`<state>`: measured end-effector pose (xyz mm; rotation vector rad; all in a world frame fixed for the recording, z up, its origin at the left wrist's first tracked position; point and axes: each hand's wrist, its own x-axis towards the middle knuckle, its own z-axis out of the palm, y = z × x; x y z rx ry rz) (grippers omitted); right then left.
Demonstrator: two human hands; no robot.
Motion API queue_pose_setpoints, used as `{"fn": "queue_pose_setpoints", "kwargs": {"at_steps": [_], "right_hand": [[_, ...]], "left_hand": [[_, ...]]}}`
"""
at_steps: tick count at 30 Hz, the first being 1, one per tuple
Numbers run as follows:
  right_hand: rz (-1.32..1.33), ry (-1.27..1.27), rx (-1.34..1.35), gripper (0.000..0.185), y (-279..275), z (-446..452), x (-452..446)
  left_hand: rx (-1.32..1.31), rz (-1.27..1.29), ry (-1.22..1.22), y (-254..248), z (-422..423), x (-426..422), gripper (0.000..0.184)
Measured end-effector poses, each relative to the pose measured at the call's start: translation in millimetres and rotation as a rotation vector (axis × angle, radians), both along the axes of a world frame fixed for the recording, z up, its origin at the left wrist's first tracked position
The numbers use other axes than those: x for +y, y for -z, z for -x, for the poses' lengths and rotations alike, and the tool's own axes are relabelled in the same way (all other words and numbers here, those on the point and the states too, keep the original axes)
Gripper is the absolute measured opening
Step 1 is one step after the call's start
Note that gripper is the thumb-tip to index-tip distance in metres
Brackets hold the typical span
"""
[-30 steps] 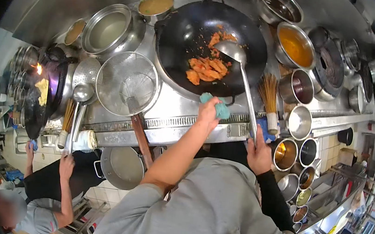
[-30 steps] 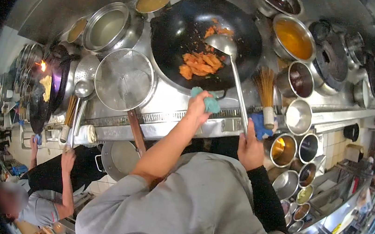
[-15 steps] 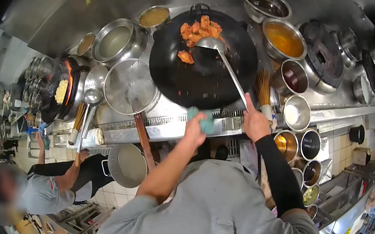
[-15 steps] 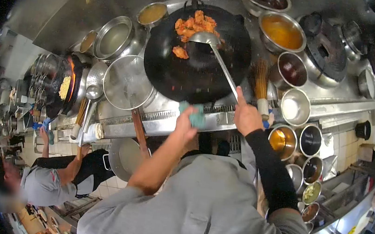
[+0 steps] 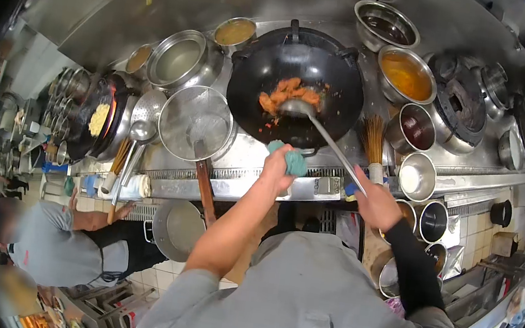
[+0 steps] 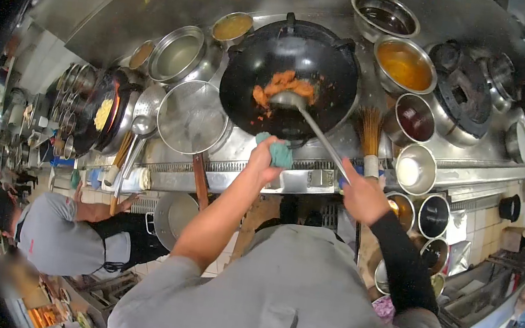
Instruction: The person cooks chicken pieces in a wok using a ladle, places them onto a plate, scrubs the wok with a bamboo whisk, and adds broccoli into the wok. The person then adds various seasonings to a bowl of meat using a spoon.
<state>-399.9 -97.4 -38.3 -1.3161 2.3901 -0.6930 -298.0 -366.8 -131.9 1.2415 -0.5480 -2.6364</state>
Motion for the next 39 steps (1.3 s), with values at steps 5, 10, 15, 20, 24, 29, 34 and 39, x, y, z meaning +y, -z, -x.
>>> {"fn": "queue_pose_setpoints", "kwargs": {"at_steps": [5, 10, 15, 20, 24, 29, 34, 39], "right_hand": [[0.013, 0.240, 0.104, 0.072, 44, -1, -52], [-0.031, 0.245, -0.053, 0.068, -11, -34, 12], [-0.071, 0.012, -0.223, 0.065, -85, -28, 74], [-0.077, 0.054, -0.005, 0.065, 13, 13, -13], [0.073, 0.237, 0.007, 0.068, 33, -7, -45], [0.226, 0.281, -0.073, 0.058, 35, -60, 42], [0.009, 0.463, -0.207, 0.031, 85, -95, 60], [0.233, 0.326, -0.163, 0.024, 32, -71, -85]], "left_hand": [[0.090, 0.067, 0.005, 51, -59, 48, 0.014], [0.186, 0.057, -0.056, 35, -56, 66, 0.012], [-0.059, -0.019, -0.028, -53, -15, 38, 0.012], [0.130, 0.046, 0.027, 23, 10, 5, 0.008], [0.142, 0.137, 0.026, 49, -53, 61, 0.005], [0.182, -0.022, -0.049, 8, -47, 58, 0.002], [0.103, -0.033, -0.056, 12, 4, -1, 0.008], [0.086, -0.057, 0.014, 40, 10, -34, 0.008]]}}
